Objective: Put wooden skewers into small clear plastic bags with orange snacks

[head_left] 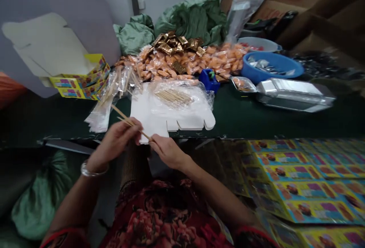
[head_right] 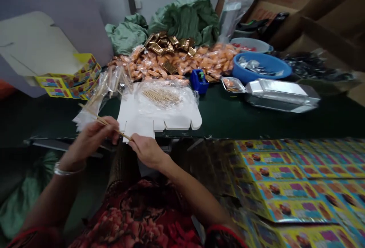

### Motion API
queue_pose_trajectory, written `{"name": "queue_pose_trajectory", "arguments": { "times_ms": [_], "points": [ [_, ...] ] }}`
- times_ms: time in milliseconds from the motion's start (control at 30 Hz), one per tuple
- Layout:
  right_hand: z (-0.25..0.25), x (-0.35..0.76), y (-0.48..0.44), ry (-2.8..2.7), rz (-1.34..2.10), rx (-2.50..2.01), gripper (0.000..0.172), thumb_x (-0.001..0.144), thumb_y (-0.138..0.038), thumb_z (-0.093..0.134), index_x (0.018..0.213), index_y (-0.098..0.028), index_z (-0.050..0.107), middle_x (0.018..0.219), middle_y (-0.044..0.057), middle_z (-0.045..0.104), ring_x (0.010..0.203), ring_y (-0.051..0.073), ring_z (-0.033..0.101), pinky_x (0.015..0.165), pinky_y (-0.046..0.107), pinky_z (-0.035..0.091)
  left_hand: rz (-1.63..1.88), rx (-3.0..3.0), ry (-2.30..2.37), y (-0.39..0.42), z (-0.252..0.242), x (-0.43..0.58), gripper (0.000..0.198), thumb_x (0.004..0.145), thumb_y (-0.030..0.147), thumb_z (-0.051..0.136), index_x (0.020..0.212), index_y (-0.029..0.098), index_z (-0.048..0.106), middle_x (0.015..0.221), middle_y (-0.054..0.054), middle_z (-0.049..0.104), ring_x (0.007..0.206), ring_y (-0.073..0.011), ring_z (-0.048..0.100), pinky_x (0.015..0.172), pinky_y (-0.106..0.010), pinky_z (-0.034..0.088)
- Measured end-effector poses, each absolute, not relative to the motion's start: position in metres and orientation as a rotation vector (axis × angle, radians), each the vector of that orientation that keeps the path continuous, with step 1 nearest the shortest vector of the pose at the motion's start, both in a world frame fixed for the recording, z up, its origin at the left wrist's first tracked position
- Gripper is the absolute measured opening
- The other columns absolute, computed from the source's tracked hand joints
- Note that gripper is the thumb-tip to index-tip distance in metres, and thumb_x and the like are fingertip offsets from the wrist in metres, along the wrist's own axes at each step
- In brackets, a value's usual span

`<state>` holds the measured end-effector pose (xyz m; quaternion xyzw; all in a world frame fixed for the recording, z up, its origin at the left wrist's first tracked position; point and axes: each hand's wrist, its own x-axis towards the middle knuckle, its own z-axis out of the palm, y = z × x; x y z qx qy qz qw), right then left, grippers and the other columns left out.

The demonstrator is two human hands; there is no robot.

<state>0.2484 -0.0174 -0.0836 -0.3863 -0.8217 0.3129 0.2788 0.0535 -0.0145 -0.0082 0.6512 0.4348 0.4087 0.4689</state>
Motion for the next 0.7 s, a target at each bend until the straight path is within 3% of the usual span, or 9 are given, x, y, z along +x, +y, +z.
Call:
{"name": "queue_pose_trajectory", "arguments": {
  "times_ms": [67,133,300,433,600,700],
  "points": [
    [-0.084,0.229,0.003,-2.192,0.676,-0.978,0.018,0.094,-0.024,0.048,0.108,-0.018,0.055,0.106,0.011,0.063,0.099,0.022,0.057,0.090,0.036,0.045,1.193,1.743,1.333,-0.005,0.012,0.020,0.022,0.087,0.039,0.058,0.087,0.017,0.062,0.064,0.002,0.060,0.058,-0.0115,0.058,0.061,-0.024,0.048],
    [-0.090,0.218,0.019,-2.141,0.627,-0.981,0.029,0.091,-0.023,0.052,0.119,-0.016,0.053,0.117,0.015,0.060,0.110,0.025,0.054,0.096,0.041,0.044,1.279,1.796,1.572,0.013,0.013,-0.006,0.019,0.086,0.035,0.058,0.085,0.017,0.062,0.065,0.002,0.061,0.059,-0.0120,0.059,0.062,-0.024,0.048],
    [-0.103,0.209,0.043,-2.182,0.834,-0.954,0.021,0.091,-0.021,0.049,0.110,-0.017,0.059,0.100,0.009,0.068,0.092,0.020,0.063,0.085,0.036,0.050,0.898,1.792,1.693,0.064,-0.051,-0.026,0.019,0.085,0.026,0.048,0.071,0.015,0.057,0.055,0.001,0.056,0.050,-0.0128,0.054,0.054,-0.024,0.043],
    [-0.088,0.184,0.062,-2.055,0.830,-0.908,0.025,0.091,-0.023,0.048,0.113,-0.017,0.058,0.100,0.010,0.066,0.082,0.018,0.064,0.078,0.033,0.052,0.909,1.840,1.684,0.066,-0.095,-0.011,0.018,0.085,0.022,0.046,0.072,0.016,0.058,0.065,-0.001,0.057,0.060,-0.0139,0.054,0.063,-0.026,0.044],
    [-0.076,0.140,0.068,-1.918,0.794,-0.770,0.016,0.091,-0.026,0.050,0.098,-0.020,0.064,0.095,0.008,0.065,0.084,0.019,0.062,0.079,0.032,0.051,0.943,1.955,1.538,0.040,-0.097,0.004,0.021,0.089,0.019,0.041,0.093,0.015,0.061,0.090,-0.009,0.062,0.083,-0.0186,0.057,0.079,-0.031,0.045],
    [-0.083,0.129,0.063,-1.825,0.850,-0.769,0.015,0.090,-0.025,0.051,0.086,-0.020,0.064,0.086,0.006,0.064,0.080,0.018,0.061,0.077,0.032,0.050,0.939,1.939,1.510,0.029,-0.092,0.004,0.021,0.089,0.020,0.041,0.093,0.014,0.061,0.088,-0.009,0.063,0.081,-0.0188,0.057,0.077,-0.031,0.045]
  ]
}}
